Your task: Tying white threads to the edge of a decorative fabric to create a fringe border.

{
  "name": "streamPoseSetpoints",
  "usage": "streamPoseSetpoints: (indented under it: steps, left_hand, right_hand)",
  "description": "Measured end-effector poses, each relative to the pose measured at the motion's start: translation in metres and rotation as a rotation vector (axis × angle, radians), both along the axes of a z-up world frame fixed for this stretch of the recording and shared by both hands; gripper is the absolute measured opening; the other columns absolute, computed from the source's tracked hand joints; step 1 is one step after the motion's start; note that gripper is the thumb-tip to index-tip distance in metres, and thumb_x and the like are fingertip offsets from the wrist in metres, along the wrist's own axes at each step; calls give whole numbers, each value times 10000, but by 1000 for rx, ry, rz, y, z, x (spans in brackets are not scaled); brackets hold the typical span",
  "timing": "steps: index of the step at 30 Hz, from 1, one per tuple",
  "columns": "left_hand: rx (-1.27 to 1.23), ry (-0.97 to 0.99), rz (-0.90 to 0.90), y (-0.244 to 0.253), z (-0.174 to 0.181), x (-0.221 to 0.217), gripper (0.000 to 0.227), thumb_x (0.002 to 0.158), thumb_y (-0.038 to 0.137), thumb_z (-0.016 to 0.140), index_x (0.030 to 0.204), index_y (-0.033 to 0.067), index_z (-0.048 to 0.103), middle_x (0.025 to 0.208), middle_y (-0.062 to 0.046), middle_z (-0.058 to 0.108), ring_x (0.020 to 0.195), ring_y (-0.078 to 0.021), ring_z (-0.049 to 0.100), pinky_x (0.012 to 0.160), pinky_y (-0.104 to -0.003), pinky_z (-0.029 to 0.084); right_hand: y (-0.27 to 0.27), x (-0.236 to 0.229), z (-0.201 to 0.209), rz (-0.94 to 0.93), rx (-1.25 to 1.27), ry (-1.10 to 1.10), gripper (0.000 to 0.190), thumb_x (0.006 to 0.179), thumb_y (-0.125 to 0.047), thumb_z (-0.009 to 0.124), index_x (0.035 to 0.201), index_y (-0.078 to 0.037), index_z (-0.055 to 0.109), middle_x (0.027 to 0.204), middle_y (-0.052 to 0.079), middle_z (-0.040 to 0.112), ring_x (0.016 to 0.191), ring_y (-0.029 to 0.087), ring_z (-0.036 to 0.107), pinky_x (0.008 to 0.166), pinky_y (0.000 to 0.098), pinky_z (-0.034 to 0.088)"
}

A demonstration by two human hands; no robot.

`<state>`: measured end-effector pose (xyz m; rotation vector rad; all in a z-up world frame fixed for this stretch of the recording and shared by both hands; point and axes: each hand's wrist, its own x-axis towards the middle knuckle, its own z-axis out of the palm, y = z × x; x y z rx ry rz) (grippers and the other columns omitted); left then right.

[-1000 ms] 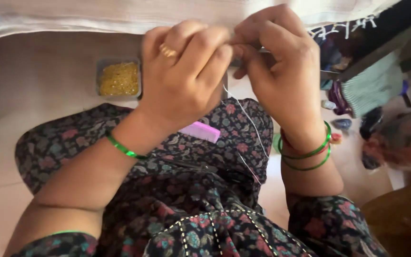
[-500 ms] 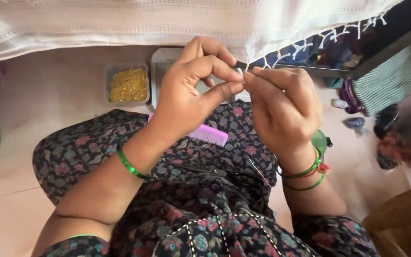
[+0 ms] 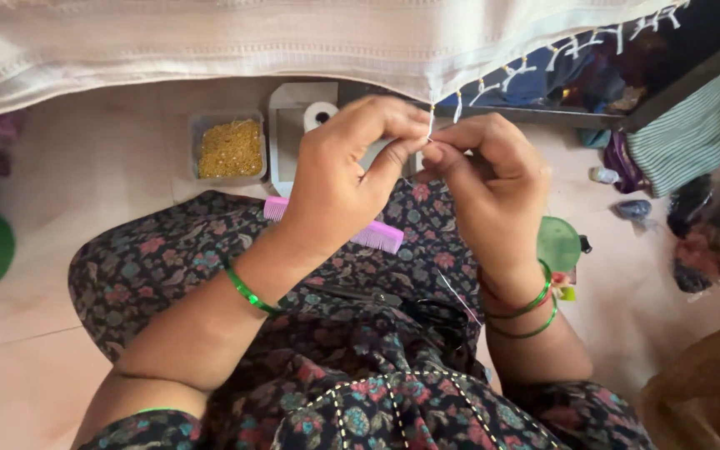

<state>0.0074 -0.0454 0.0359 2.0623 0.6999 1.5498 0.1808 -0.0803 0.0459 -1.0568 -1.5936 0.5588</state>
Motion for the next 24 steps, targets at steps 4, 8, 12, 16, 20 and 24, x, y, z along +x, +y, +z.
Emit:
streamPoseSetpoints:
  steps: [4, 8, 12, 16, 20, 24]
  left_hand:
    - [-421, -215, -122, 5, -15, 5, 56, 1018, -13, 697, 1052, 9, 657, 1062, -77, 752, 1011, -156, 723, 907, -289, 609]
    - [-666, -407, -331, 12, -20, 8, 35, 1060, 19, 600, 1043, -3, 579, 1103, -96, 751, 1045, -132, 735, 924, -285, 651]
    - [-653, -440, -366, 17, -22, 12, 37, 1075, 5, 573, 1045, -1, 552, 1110, -116, 739, 1073, -165, 743, 921, -300, 660]
    - [-716, -482, -365, 15, -28, 16, 25, 1071, 3, 552, 1046, 4, 549, 1091, -130, 747, 1054, -186, 751, 906, -316, 671]
    - [-767, -571, -376, 27, -53, 23, 22, 1065, 19, 559, 1062, 28, 540, 1084, -140, 730, 1030, -215, 755, 883, -332, 675]
    - [-823, -558, -445, 45, -66, 12, 219, 1051, 138, 658, 1206, 1, 586, 1206, -70, 686, 1001, -169, 694, 862, -280, 624]
  right_hand:
    - [11, 5, -23, 192, -247, 514, 8, 1039, 18, 643, 1044, 23, 645, 1017, 88, 685, 871, 137, 680, 737, 288, 620]
    - [24, 15, -36, 389, -282, 849, 37, 1089, -8, 616, 1057, 7, 605, 1018, 136, 693, 895, 165, 663, 801, 282, 580]
    - [29, 20, -37, 442, -336, 950, 46, 1063, -16, 591, 1019, -10, 602, 1063, 181, 721, 879, 164, 652, 821, 260, 557]
    - [29, 29, -57, 511, -347, 1034, 57, 1112, 17, 608, 1056, 5, 604, 1016, 133, 687, 884, 167, 662, 802, 253, 550]
    - [16, 16, -40, 421, -381, 951, 49, 1100, -35, 597, 1072, 2, 613, 1090, 121, 704, 947, 168, 662, 865, 294, 551]
    - [-21, 24, -63, 218, -497, 552, 157, 1053, -129, 623, 1181, -38, 627, 1051, 77, 674, 967, 152, 653, 891, 320, 558]
